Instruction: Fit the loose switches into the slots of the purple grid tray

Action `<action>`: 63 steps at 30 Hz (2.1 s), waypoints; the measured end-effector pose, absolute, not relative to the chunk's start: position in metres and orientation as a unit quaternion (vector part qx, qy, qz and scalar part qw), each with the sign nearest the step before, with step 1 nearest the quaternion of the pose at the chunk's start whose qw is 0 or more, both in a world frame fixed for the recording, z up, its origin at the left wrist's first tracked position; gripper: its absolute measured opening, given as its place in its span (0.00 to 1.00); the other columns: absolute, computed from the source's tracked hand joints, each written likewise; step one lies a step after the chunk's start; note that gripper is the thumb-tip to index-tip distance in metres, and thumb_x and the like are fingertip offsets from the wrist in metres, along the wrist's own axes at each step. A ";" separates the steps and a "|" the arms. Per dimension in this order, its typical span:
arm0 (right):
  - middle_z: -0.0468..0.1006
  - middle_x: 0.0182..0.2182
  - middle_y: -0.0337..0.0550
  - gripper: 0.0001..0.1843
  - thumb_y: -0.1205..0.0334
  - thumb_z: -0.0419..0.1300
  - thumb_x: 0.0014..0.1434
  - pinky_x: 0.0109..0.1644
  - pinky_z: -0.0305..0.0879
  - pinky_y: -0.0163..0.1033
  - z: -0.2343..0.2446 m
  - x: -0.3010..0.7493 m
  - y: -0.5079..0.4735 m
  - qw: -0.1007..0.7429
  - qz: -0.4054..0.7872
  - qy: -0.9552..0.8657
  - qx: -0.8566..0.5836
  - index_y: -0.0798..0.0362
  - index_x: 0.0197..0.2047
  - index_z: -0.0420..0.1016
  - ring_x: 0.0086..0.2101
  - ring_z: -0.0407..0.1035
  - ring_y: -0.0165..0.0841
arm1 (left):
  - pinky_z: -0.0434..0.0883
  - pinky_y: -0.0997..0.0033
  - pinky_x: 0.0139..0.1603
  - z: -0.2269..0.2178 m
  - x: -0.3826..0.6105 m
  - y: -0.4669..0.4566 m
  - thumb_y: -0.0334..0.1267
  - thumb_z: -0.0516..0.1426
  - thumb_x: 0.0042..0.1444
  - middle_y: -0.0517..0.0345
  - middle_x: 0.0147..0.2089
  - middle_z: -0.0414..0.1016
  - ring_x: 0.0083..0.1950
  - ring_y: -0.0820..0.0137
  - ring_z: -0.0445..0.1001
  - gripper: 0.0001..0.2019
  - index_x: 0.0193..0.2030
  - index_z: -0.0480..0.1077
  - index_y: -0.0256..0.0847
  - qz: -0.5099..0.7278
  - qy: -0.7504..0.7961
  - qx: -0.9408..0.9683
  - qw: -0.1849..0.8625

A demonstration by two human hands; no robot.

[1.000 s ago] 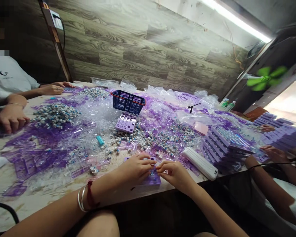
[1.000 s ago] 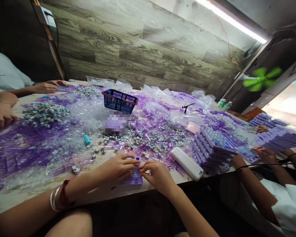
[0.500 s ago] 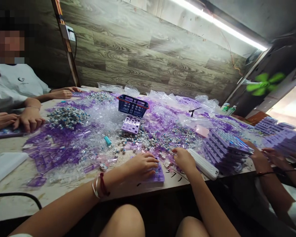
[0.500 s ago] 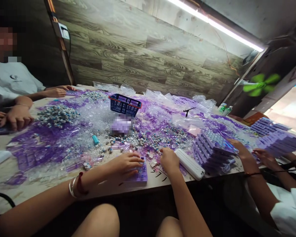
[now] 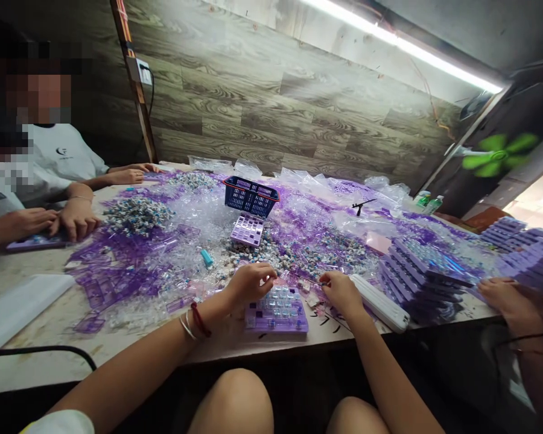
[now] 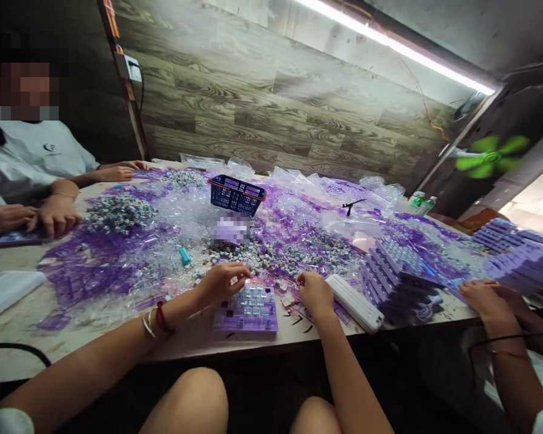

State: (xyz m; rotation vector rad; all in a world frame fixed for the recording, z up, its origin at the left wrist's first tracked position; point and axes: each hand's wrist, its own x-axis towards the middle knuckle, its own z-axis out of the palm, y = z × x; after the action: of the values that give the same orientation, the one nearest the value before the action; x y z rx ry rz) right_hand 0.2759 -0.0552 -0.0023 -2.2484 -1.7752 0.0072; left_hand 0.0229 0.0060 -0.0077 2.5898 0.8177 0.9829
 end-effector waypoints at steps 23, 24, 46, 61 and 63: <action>0.79 0.34 0.46 0.08 0.69 0.59 0.49 0.36 0.73 0.38 -0.003 0.267 -0.051 0.391 0.052 -0.672 -0.627 0.54 0.32 0.79 0.29 0.75 0.34 | 0.69 0.70 0.47 -0.027 -0.021 0.079 0.25 0.53 0.44 0.53 0.42 0.77 0.44 0.65 0.74 0.17 0.42 0.73 0.36 0.235 0.413 0.869 0.137; 0.80 0.34 0.46 0.07 0.68 0.59 0.50 0.37 0.73 0.39 -0.001 0.264 -0.052 0.402 0.051 -0.683 -0.608 0.54 0.32 0.79 0.29 0.75 0.34 | 0.68 0.70 0.46 -0.024 -0.021 0.078 0.26 0.53 0.44 0.52 0.42 0.77 0.44 0.65 0.73 0.16 0.42 0.72 0.36 0.237 0.421 0.865 0.133; 0.78 0.35 0.44 0.10 0.71 0.55 0.56 0.35 0.73 0.36 0.014 0.199 -0.065 0.398 0.114 -0.804 -0.426 0.53 0.40 0.74 0.31 0.74 0.31 | 0.67 0.70 0.48 -0.013 -0.026 0.068 0.29 0.60 0.49 0.53 0.47 0.69 0.47 0.65 0.70 0.17 0.48 0.73 0.42 0.172 0.384 0.904 0.073; 0.77 0.36 0.46 0.11 0.73 0.55 0.55 0.36 0.71 0.35 0.013 0.190 -0.068 0.375 0.159 -0.822 -0.398 0.54 0.39 0.76 0.32 0.72 0.30 | 0.66 0.67 0.51 -0.018 -0.014 0.061 0.31 0.59 0.55 0.53 0.48 0.73 0.50 0.65 0.69 0.14 0.49 0.72 0.43 0.193 0.245 0.950 -0.008; 0.77 0.35 0.46 0.13 0.74 0.55 0.54 0.37 0.71 0.36 0.013 0.190 -0.068 0.370 0.158 -0.819 -0.410 0.55 0.40 0.76 0.32 0.72 0.30 | 0.66 0.68 0.50 -0.020 -0.008 0.058 0.27 0.57 0.56 0.55 0.47 0.74 0.48 0.67 0.70 0.14 0.47 0.73 0.45 0.178 0.204 0.963 -0.008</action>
State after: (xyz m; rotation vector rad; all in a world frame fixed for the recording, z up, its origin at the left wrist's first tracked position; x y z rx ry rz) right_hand 0.1897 -0.0678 0.0127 -1.0526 -2.1004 0.4050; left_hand -0.0082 0.0584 -0.0196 3.0400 0.6444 0.5614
